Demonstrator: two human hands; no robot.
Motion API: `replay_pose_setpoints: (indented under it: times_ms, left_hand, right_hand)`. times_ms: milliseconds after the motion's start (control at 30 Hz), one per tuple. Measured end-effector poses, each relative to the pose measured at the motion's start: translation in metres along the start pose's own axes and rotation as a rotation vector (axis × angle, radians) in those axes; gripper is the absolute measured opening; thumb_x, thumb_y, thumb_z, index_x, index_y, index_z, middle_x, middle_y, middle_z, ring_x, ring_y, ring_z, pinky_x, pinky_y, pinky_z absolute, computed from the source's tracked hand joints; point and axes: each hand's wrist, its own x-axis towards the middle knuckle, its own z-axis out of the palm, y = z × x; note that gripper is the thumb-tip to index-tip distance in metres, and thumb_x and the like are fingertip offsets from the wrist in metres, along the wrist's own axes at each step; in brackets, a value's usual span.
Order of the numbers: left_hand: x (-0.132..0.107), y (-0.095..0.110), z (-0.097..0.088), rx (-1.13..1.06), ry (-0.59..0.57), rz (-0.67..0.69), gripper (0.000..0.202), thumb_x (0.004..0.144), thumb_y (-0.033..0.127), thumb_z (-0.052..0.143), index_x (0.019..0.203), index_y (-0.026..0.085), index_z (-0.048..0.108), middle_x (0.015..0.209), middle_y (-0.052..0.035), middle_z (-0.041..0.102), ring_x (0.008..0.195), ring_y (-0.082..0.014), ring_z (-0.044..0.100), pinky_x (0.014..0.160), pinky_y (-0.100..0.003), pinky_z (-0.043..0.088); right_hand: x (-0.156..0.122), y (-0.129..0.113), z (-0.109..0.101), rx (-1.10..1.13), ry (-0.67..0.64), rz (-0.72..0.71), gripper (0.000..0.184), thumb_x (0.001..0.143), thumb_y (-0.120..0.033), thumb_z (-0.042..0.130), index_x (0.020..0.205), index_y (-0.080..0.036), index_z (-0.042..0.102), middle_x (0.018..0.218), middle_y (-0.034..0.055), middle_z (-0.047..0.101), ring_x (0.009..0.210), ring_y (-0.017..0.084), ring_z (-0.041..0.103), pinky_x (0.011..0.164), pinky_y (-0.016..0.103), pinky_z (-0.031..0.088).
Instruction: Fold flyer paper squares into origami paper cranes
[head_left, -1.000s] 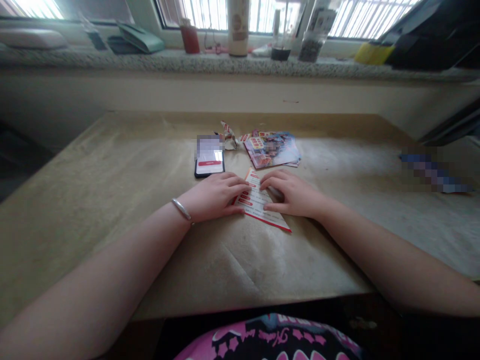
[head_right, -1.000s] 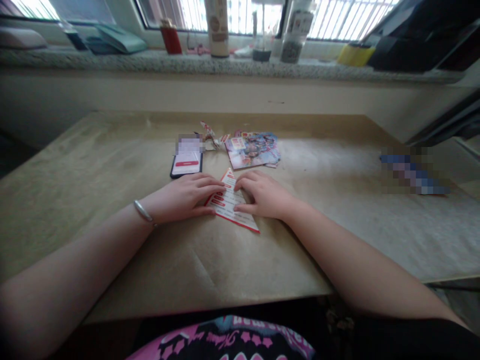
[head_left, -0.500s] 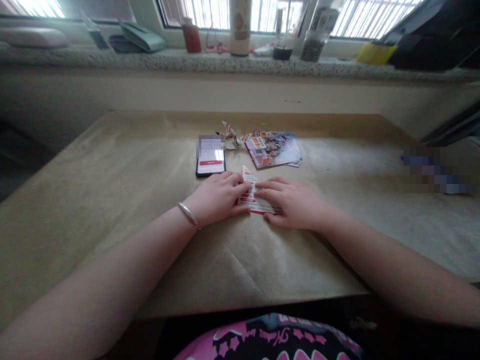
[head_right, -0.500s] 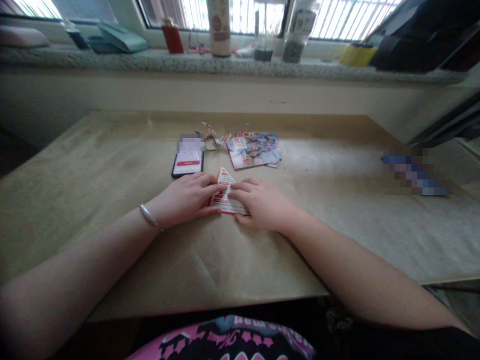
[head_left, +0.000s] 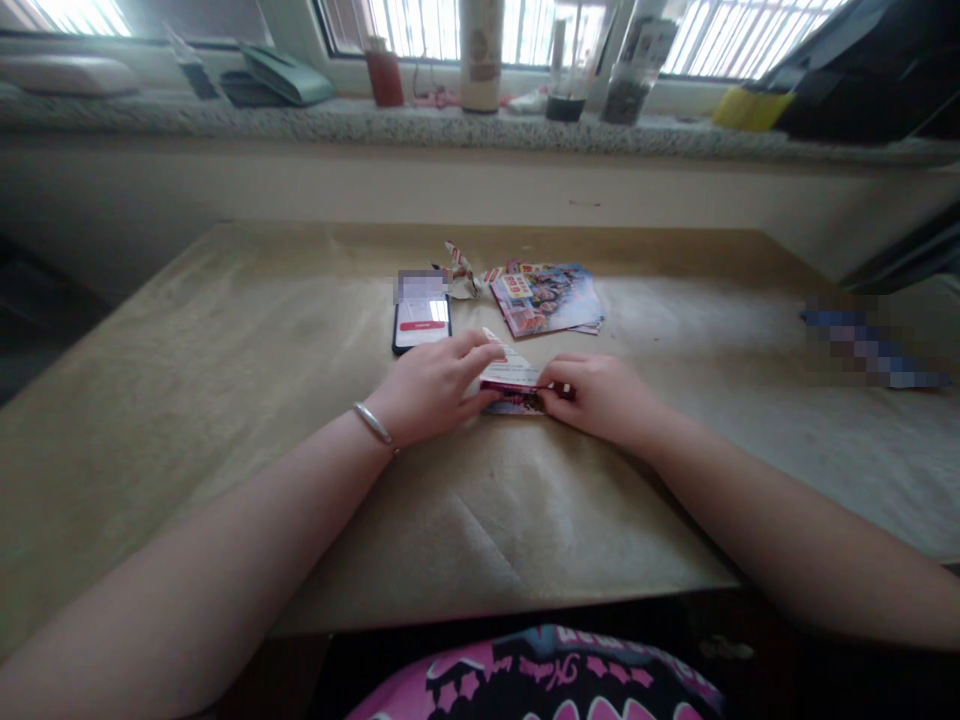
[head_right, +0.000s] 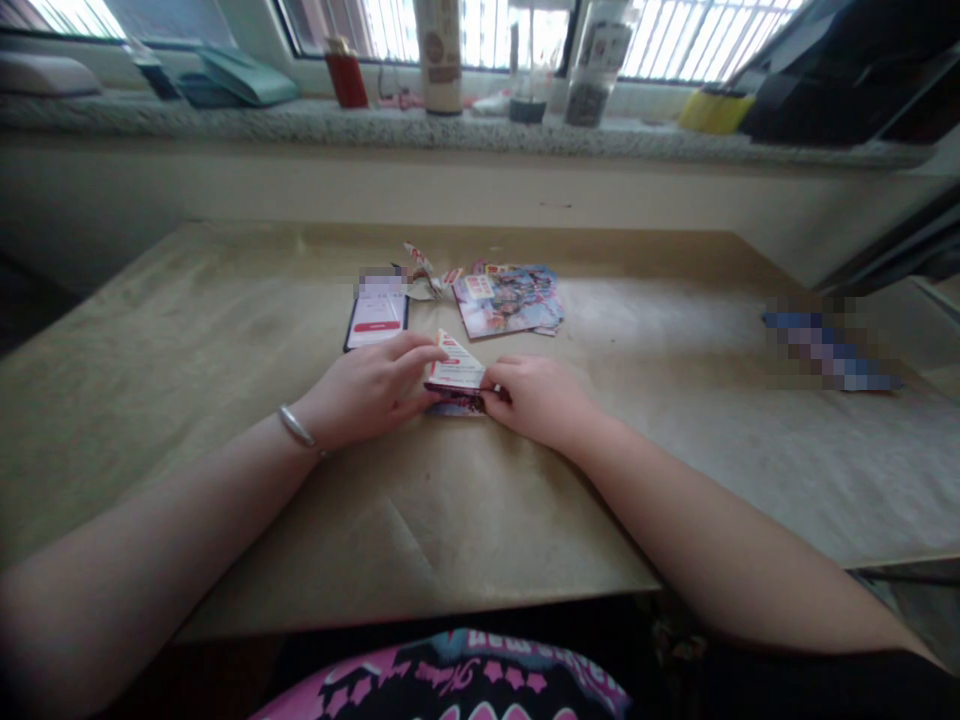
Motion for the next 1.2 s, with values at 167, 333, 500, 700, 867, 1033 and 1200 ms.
replay_pose_setpoints:
  times_ms: [167, 333, 500, 700, 867, 1033, 1200]
  left_hand:
    - [-0.001, 0.001, -0.005, 0.044, 0.167, -0.008, 0.021, 0.094, 0.030, 0.044, 0.099, 0.017, 0.059, 0.101, -0.0073, 0.064, 0.078, -0.0162, 0.061, 0.065, -0.028, 0.048]
    - [-0.001, -0.001, -0.005, 0.062, 0.053, 0.217, 0.025, 0.096, 0.027, 0.042, 0.098, 0.021, 0.067, 0.093, -0.0042, 0.068, 0.083, -0.0166, 0.061, 0.071, -0.029, 0.048]
    - [0.001, -0.007, 0.004, 0.050, -0.036, 0.285, 0.025, 0.095, 0.028, 0.047, 0.101, 0.020, 0.070, 0.098, -0.0062, 0.069, 0.093, -0.0185, 0.062, 0.080, -0.030, 0.050]
    - [0.002, -0.009, 0.004, -0.009, -0.006, 0.300, 0.027, 0.096, 0.026, 0.045, 0.092, 0.019, 0.071, 0.100, -0.0059, 0.070, 0.092, -0.0167, 0.063, 0.082, -0.028, 0.051]
    - [0.003, -0.008, 0.001, 0.000, -0.046, 0.344, 0.029, 0.097, 0.027, 0.043, 0.091, 0.019, 0.071, 0.091, -0.0047, 0.071, 0.090, -0.0179, 0.065, 0.079, -0.029, 0.051]
    - [0.002, -0.008, 0.002, -0.018, -0.050, 0.313, 0.026, 0.096, 0.031, 0.047, 0.106, 0.022, 0.070, 0.099, -0.0040, 0.070, 0.093, -0.0183, 0.064, 0.081, -0.030, 0.052]
    - [0.001, -0.008, 0.005, -0.047, -0.067, 0.285, 0.026, 0.095, 0.034, 0.051, 0.108, 0.022, 0.069, 0.105, -0.0051, 0.069, 0.097, -0.0186, 0.063, 0.085, -0.030, 0.052]
  right_hand:
    - [0.001, 0.006, 0.002, 0.193, 0.038, 0.118, 0.012, 0.081, -0.026, 0.057, 0.076, -0.020, 0.066, 0.072, 0.0013, 0.068, 0.059, 0.013, 0.058, 0.059, 0.025, 0.042]
    - [0.004, 0.011, 0.006, 0.324, 0.057, 0.185, 0.011, 0.080, -0.026, 0.057, 0.076, -0.019, 0.063, 0.068, 0.0016, 0.067, 0.058, 0.013, 0.057, 0.058, 0.026, 0.042]
    - [0.005, 0.012, 0.008, 0.397, 0.060, 0.213, 0.009, 0.079, -0.026, 0.057, 0.075, -0.019, 0.059, 0.063, -0.0005, 0.061, 0.053, 0.011, 0.050, 0.053, 0.024, 0.038]
    - [0.003, 0.014, 0.013, 0.591, 0.041, 0.188, 0.011, 0.080, -0.030, 0.058, 0.080, -0.019, 0.057, 0.067, -0.0011, 0.058, 0.056, 0.011, 0.049, 0.053, 0.024, 0.039]
    - [0.005, 0.015, 0.023, 0.768, 0.024, 0.220, 0.018, 0.080, -0.038, 0.059, 0.082, -0.020, 0.054, 0.067, -0.0025, 0.054, 0.056, 0.011, 0.048, 0.052, 0.025, 0.039]
    - [0.007, 0.019, 0.026, 0.719, 0.153, 0.261, 0.021, 0.075, -0.032, 0.062, 0.085, -0.022, 0.046, 0.069, -0.0038, 0.052, 0.057, 0.011, 0.049, 0.054, 0.025, 0.040]
    - [0.005, 0.015, 0.016, 0.474, 0.172, 0.294, 0.015, 0.075, -0.025, 0.061, 0.084, -0.023, 0.049, 0.063, -0.0051, 0.051, 0.054, 0.011, 0.048, 0.052, 0.024, 0.038]
